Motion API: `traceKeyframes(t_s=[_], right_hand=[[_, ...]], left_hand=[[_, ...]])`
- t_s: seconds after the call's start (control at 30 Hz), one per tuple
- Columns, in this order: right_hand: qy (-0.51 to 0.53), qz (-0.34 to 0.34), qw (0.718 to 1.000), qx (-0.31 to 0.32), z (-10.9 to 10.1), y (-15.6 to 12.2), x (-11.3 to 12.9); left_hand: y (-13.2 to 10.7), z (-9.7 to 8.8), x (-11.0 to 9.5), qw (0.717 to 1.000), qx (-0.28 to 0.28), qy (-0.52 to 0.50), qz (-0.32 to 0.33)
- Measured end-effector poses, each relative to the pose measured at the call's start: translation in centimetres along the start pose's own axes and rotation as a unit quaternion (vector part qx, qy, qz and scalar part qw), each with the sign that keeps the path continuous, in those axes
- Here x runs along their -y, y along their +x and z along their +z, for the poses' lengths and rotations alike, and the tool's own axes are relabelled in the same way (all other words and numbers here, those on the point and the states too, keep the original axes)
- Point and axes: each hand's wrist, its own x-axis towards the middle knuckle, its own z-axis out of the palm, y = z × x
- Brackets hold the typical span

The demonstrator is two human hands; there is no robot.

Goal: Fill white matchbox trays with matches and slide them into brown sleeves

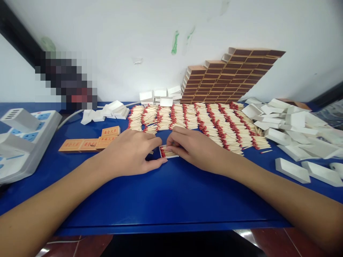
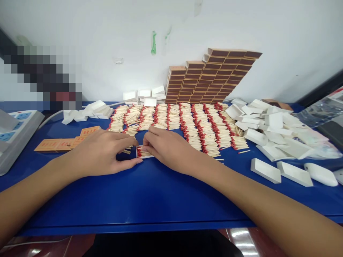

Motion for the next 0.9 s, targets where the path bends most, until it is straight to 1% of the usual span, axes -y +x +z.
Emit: traceKeyframes(t_s=[0.07, 0.13, 0.23, 0.3, 0.4, 0.47, 0.6, 0.9], right_hand=[[-0.004, -0.009, 1.0, 0.003, -0.3, -0.2, -0.1], [-0.006, -0.017, 1.0, -0.012, -0.7, -0.3, -0.4], [-0.044, 0.005, 0.996, -0.079, -1.1, -0.2, -1.6], [-0.084, 0.031, 0.99, -0.108, -1.2, -0.1, -2.7], [-0.118, 0.053, 0.987, -0.097, -1.1, 0.1, -4.1], [-0.124, 0.056, 0.987, -0.09, -1.0, 0.1, -4.4], [-0.134, 0.054, 0.985, -0.098, -0.8, 0.2, -4.2], [-0.138, 0.057, 0.985, -0.09, -0.7, 0.2, -4.1]], left_hand=[[0.0, -0.1, 0.0, 1.0, 0.004, -0.001, -0.003], [0.0, -0.1, -0.1, 1.0, 0.004, -0.005, -0.006], [0.1, -0.1, 0.0, 1.0, 0.007, -0.01, -0.01], [0.1, 0.0, 0.1, 1.0, 0.008, -0.01, -0.011], [0.1, 0.0, 0.2, 1.0, 0.011, -0.011, -0.018], [0.0, 0.0, 0.2, 1.0, 0.014, -0.011, -0.023], [-0.1, 0.0, 0.1, 1.0, 0.012, -0.005, -0.024], [0.1, -0.1, 0.0, 1.0, 0.017, -0.007, -0.024]])
